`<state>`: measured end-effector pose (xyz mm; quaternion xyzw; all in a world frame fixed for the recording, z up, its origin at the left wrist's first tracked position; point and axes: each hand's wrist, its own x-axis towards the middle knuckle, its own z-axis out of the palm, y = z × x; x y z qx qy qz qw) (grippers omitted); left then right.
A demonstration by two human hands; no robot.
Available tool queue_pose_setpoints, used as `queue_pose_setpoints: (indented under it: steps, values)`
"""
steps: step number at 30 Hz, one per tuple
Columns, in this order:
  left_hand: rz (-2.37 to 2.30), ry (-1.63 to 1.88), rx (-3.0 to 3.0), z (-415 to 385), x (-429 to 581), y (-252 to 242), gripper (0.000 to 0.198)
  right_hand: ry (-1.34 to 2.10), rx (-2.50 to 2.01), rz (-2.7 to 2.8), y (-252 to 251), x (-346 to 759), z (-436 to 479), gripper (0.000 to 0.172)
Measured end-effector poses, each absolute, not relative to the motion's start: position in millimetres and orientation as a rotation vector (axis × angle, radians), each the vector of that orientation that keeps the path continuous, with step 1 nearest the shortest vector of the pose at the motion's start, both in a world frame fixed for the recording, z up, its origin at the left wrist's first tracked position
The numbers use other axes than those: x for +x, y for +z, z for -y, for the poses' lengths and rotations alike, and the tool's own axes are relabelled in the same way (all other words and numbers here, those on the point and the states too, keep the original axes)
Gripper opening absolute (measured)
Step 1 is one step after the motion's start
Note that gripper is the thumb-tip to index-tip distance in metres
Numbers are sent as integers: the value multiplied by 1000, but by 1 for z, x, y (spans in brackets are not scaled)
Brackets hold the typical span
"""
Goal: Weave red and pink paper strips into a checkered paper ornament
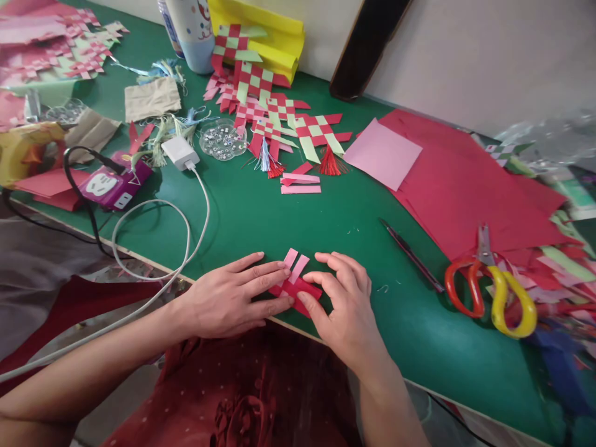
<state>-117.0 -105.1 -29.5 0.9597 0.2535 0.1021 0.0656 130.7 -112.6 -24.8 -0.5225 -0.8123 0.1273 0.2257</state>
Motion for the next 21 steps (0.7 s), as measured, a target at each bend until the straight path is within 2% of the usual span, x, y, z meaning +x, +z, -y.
queue_pose_setpoints:
  steps: [21]
  values:
    - [-747,287,2859,104,-118,-26,47,314,-1407,2200,-30,131,113,10]
